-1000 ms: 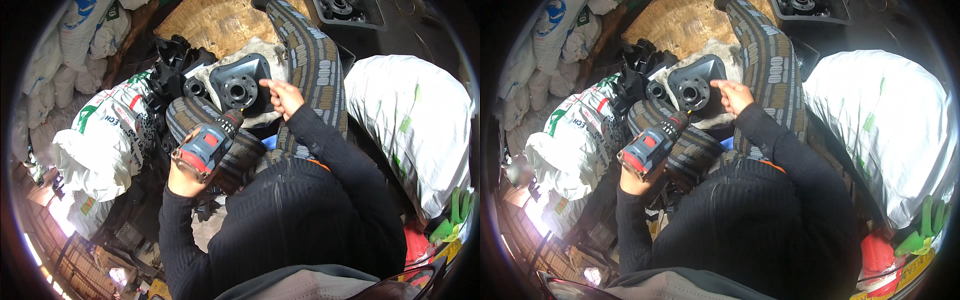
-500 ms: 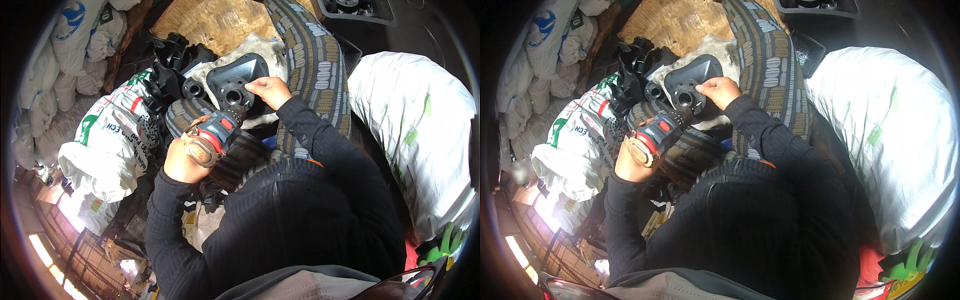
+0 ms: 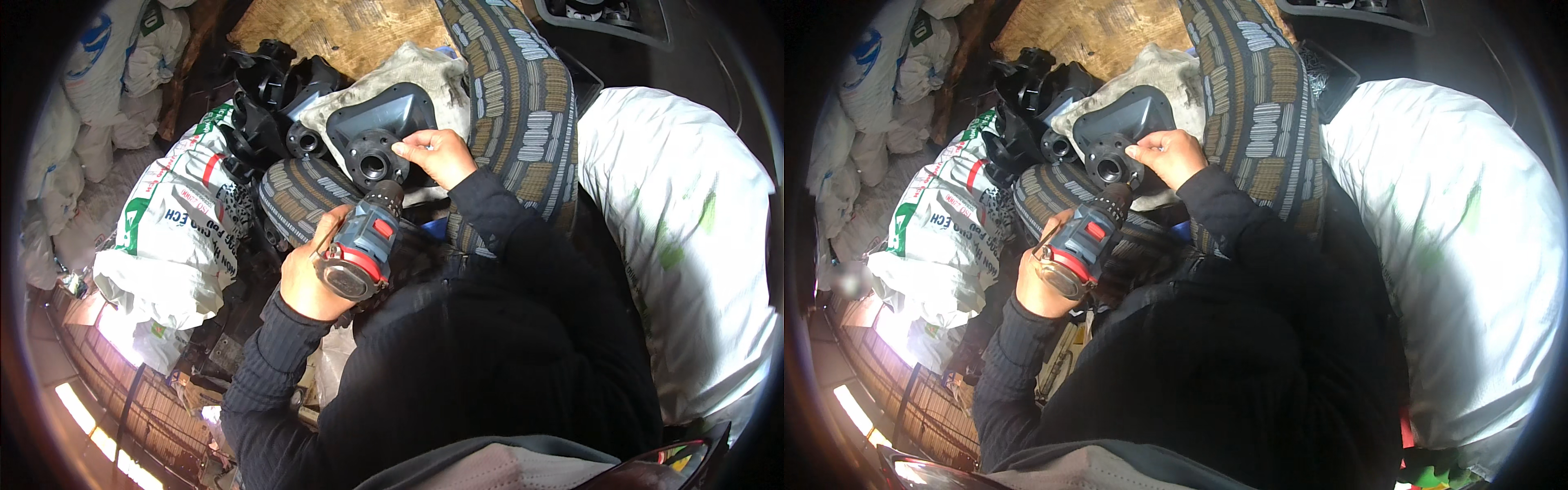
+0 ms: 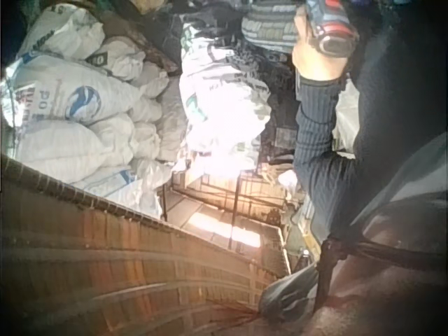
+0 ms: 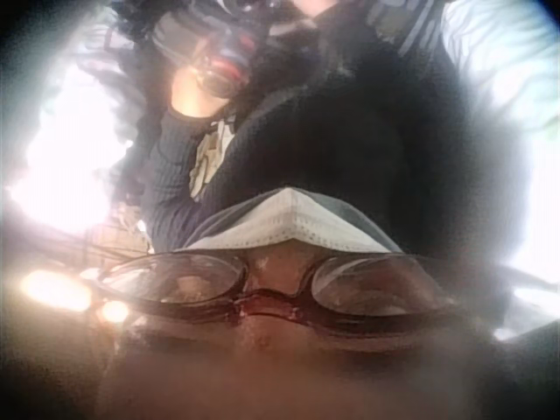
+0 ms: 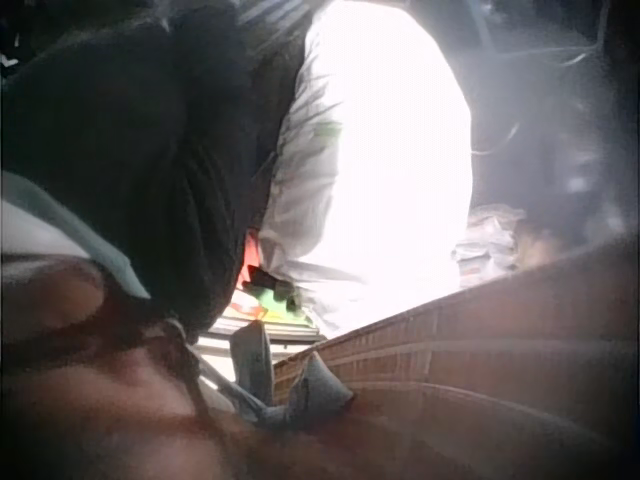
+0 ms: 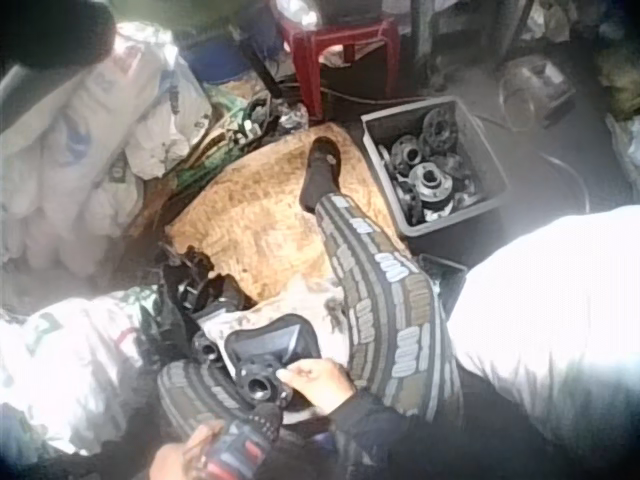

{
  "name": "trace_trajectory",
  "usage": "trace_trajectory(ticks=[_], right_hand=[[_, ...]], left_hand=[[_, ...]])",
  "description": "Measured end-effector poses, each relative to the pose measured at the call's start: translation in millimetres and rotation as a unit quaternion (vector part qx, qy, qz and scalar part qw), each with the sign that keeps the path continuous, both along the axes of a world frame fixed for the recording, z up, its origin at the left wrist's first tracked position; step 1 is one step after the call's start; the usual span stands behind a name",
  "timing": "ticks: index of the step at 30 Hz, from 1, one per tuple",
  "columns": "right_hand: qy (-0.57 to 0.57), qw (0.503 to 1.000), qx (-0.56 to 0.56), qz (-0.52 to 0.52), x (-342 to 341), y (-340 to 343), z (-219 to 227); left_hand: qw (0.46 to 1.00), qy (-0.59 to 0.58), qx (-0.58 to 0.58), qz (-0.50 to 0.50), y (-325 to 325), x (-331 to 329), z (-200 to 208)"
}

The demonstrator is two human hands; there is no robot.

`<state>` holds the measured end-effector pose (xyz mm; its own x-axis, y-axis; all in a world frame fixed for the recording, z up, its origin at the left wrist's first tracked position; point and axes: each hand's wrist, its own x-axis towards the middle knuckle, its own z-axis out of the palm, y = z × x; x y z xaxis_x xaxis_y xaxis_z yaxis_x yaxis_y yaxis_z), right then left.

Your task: The person sits on the floor and uses a cordless drill to fasten screws into a black mechanical housing. They repeatedly pick up screws, align them with holes, and tighten them with the drill, occasionally placing the housing into a white bag.

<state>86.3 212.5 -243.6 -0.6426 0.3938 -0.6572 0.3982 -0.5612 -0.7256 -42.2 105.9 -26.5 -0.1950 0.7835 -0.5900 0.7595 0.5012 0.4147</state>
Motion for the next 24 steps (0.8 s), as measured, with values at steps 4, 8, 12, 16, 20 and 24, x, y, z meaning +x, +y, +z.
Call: trace_trajectory(ticks=[4, 8, 12, 16, 20, 24], right_hand=[[0.004, 1.0, 0.009, 0.003, 0.1, 0.7, 0.8], [-0.014, 0.999, 0.015, 0.045, -1.5, 6.8, -1.1], [0.013, 0.997, 0.077, -0.015, 0.6, 4.0, -3.5], [0.19, 0.902, -0.347, -0.173, 31.5, 25.4, 31.6], [0.346, 0.791, -0.483, -0.143, 50.7, 13.8, 43.8], [0.371, 0.78, -0.49, -0.114, 56.6, 5.6, 55.4]], left_hand=[[1.0, -0.01, -0.009, 0.014, -1.1, 0.7, -3.1], [0.998, 0.004, 0.047, -0.032, -13.4, -6.9, -14.2], [0.996, 0.004, 0.027, 0.083, -7.3, 7.4, 3.6], [0.994, 0.011, 0.047, 0.095, -40.6, 23.3, 24.4], [0.979, -0.015, 0.197, 0.04, -51.0, 37.5, 26.8], [0.965, 0.005, 0.261, -0.011, -56.0, 42.3, 31.1]])
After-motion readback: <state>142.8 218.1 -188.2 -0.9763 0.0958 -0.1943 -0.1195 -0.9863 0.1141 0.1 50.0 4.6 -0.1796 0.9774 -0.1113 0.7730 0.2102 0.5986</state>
